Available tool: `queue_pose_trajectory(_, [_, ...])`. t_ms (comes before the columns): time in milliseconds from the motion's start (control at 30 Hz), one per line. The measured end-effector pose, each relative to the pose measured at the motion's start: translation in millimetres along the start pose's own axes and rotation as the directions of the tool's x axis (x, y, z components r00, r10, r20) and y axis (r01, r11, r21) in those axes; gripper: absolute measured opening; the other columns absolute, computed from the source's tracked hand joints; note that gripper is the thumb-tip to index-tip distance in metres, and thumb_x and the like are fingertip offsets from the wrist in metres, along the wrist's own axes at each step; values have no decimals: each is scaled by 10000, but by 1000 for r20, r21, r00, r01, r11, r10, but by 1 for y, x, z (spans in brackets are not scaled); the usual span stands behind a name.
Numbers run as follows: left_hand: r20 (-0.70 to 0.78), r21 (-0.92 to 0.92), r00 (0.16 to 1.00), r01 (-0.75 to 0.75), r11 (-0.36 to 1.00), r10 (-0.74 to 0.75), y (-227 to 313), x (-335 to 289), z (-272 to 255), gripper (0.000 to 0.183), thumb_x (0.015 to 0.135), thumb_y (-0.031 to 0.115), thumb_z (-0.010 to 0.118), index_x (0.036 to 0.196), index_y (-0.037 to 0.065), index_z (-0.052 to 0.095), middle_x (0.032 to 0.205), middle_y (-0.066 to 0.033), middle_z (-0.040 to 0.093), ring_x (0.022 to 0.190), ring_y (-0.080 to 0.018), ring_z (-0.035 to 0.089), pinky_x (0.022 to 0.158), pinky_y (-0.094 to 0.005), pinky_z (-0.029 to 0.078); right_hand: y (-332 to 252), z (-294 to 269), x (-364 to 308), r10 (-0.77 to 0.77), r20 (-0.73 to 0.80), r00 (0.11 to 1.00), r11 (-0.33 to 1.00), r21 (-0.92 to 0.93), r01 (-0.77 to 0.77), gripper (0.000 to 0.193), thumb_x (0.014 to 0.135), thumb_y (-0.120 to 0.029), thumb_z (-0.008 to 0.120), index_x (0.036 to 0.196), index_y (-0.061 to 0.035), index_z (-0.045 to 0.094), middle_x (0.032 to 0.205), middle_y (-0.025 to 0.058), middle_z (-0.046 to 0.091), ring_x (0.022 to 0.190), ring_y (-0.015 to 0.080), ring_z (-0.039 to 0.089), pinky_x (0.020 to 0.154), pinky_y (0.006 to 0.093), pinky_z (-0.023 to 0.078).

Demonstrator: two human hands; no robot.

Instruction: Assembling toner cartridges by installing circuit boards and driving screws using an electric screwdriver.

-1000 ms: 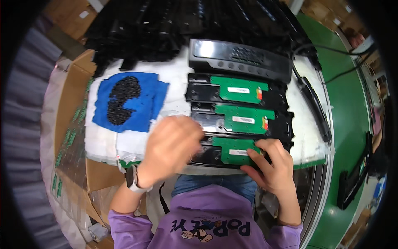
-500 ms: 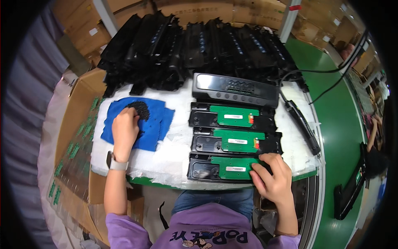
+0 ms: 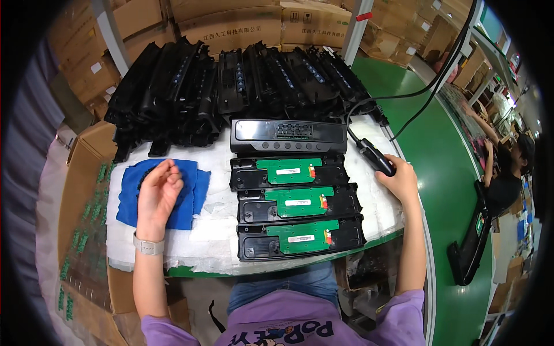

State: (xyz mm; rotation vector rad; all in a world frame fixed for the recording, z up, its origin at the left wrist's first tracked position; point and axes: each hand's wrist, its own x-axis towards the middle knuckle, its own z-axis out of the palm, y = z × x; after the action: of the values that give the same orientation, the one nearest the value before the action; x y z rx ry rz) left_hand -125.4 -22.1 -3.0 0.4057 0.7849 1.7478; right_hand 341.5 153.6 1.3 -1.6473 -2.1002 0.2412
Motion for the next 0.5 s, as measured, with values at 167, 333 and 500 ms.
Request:
queue_pose_trajectory(167, [93, 40, 984, 152, 988, -155, -25, 2, 33, 139, 904, 83, 507, 951, -32, 570, 811, -72, 591, 662, -98, 478, 575, -216, 407, 7, -14, -6, 64, -128, 990, 972, 232, -33, 433, 619, -188, 654, 1011, -6, 633, 820, 115, 644, 727, 208, 614, 702, 304, 480])
queue_pose_trajectory(333, [150, 118, 966, 192, 974, -209, -56, 20, 59, 113, 905, 101, 528, 894, -6, 561, 776, -45, 560, 625, -80, 459, 568, -210, 399, -45, -39, -7, -13, -127, 992, 478, 871, 118, 533, 697, -176, 648, 1156, 36, 481, 698, 47, 518, 622, 131, 507, 568, 257, 425])
queue_pose_trajectory(500, [232, 154, 916, 297, 942, -326, -77, 27, 83, 149, 921, 151, 533, 909, 5, 565, 787, -29, 551, 640, -64, 462, 586, -196, 401, -124, -49, 18, -439, -102, 892, -136, 990, 46, 603, 748, -217, 611, 1266, -13, 378, 826, 65, 467, 654, 171, 494, 666, 344, 438])
